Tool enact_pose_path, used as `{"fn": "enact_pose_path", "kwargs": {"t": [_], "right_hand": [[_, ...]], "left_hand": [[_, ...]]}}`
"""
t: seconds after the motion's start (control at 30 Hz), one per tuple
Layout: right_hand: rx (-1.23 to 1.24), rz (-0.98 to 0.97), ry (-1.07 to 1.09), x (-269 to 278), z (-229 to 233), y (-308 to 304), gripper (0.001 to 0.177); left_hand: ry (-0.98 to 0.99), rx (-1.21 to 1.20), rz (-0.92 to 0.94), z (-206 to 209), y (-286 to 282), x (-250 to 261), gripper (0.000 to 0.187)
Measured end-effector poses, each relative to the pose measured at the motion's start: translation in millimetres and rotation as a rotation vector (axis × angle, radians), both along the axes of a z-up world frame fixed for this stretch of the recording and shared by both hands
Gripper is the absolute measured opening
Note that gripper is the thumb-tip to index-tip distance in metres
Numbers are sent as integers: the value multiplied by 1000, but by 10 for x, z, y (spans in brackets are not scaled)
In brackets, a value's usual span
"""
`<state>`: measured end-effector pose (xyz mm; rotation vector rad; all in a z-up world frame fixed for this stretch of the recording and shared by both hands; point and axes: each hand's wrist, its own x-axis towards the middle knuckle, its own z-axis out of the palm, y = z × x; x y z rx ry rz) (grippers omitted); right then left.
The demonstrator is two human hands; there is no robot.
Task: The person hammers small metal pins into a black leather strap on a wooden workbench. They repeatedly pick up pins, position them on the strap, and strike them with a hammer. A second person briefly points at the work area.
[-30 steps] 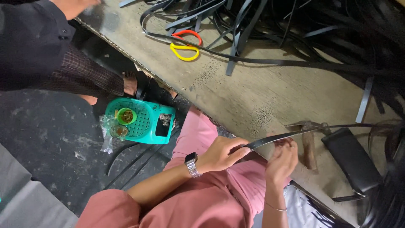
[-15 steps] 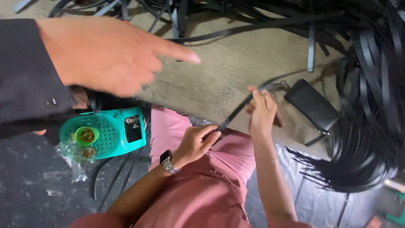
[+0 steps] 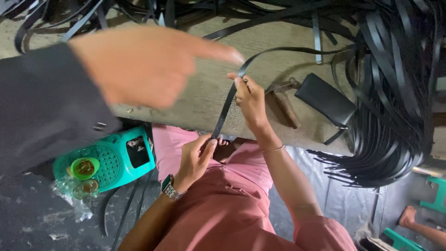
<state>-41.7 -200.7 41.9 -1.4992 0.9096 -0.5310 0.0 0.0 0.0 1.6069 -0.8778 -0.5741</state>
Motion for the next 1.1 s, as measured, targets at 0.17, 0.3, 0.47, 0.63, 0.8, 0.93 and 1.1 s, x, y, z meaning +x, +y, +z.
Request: {"fn": "enact_pose_path", "kwargs": {"t": [0.17,0.3,0.47,0.63,0.8,0.93,1.1], "right_hand": [[18,-72,74,-373,-328,63,36],[36,-63,72,-622,-252,226,30],[-139,-72,132,-965,-411,241,27],[-367,-179,160,-1381,-561,217,19],[-826,-456,339,-1999,-555,-146,12],[-920,-532,438,-2474,-671,-275,24],[-1081,-482,679,-2711,-865,-383,24]], "left_hand": [[56,28,-39,-200,-24,-68,22],[74,71,15,-270,-71,-109,22],[9,105,29,-275,-160,-36,20],[-29,122,50,-292,-239,0,14],[-39,120,67,-490,-192,137,15],[-55,113,97,-308,-295,144,15],[-183,-11,224,-305,-422,421,21]]}}
